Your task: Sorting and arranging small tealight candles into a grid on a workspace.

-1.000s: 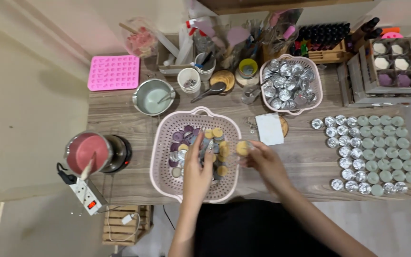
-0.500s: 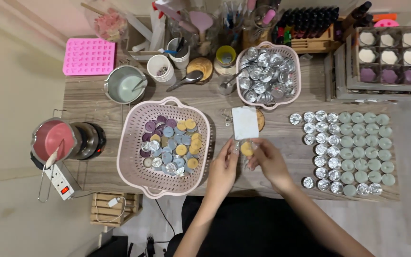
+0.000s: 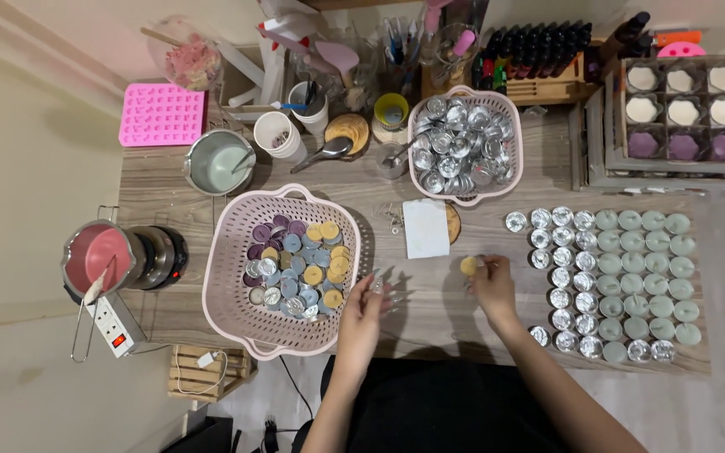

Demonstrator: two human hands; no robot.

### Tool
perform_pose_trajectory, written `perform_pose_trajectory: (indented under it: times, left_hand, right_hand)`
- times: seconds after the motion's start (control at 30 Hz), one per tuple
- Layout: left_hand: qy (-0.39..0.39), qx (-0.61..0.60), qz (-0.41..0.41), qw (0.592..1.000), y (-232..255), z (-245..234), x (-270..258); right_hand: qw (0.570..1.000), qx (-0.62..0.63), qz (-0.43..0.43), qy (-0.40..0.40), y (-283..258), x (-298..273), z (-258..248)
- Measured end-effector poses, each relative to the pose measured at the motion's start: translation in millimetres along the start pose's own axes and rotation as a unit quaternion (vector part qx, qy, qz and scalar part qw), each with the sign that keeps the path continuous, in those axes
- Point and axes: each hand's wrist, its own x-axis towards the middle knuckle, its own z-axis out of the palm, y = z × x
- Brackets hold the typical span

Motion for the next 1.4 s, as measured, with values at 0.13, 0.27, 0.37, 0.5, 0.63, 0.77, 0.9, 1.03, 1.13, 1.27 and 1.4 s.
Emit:
perform_pose_trajectory:
  times: [0.13,0.27,0.37,0.5,0.63,0.77,0.9,1.03,1.13,1.27,1.4]
  left_hand:
    - [-0.013,-0.092,0.014,0.996,12.5,-1.3,-6.6]
    - [-0.060,-0.100,0.029,0.993,48.3,4.6,-12.8]
    - [-0.093,-0.169,0.039,0.980,46.6,18.2,-9.1]
    - [-0.115,-0.218,0.052,0.968,41.8,23.4,-10.4]
    - [-0.135,-0.264,0.037,0.954,40.9,21.5,-18.2]
    - [-0.114,-0.222,0.024,0.968,32.5,21.9,-24.9]
    - [-0.068,-0.131,0.040,0.988,29.3,1.4,-42.1]
    - [-0.087,-0.133,0.044,0.986,-12.7,-5.2,-36.5]
    - [-0.123,-0.274,0.047,0.953,-31.2,-9.2,-35.8]
    - [-0.120,-0.435,0.033,0.892,-16.4,-35.9,-25.6]
    - [-0.111,-0.493,0.049,0.862,0.1,-62.6,-20.4]
  right_hand:
    - [0.997,0.055,-0.045,-0.030,-31.8,1.6,8.9]
    - [0.979,0.112,-0.091,-0.142,-118.3,-42.7,20.4]
    - [0.963,0.136,-0.123,-0.197,-149.7,-80.4,20.5]
    - [0.949,0.150,-0.163,-0.226,-163.3,-95.7,25.8]
    - [0.951,0.129,-0.162,-0.231,-150.8,-96.2,31.2]
    - [0.967,0.095,-0.135,-0.192,-119.9,-78.0,36.2]
    - [0.975,0.080,-0.090,-0.186,-102.8,-69.0,37.5]
    - [0.954,0.046,-0.076,-0.286,-123.3,-91.6,52.2]
    - [0.929,0.053,-0.074,-0.359,-123.0,-111.3,78.1]
    - [0.948,0.051,-0.083,-0.304,-133.6,-122.5,123.5]
    - [0.956,0.083,-0.076,-0.270,-155.6,-138.0,153.4]
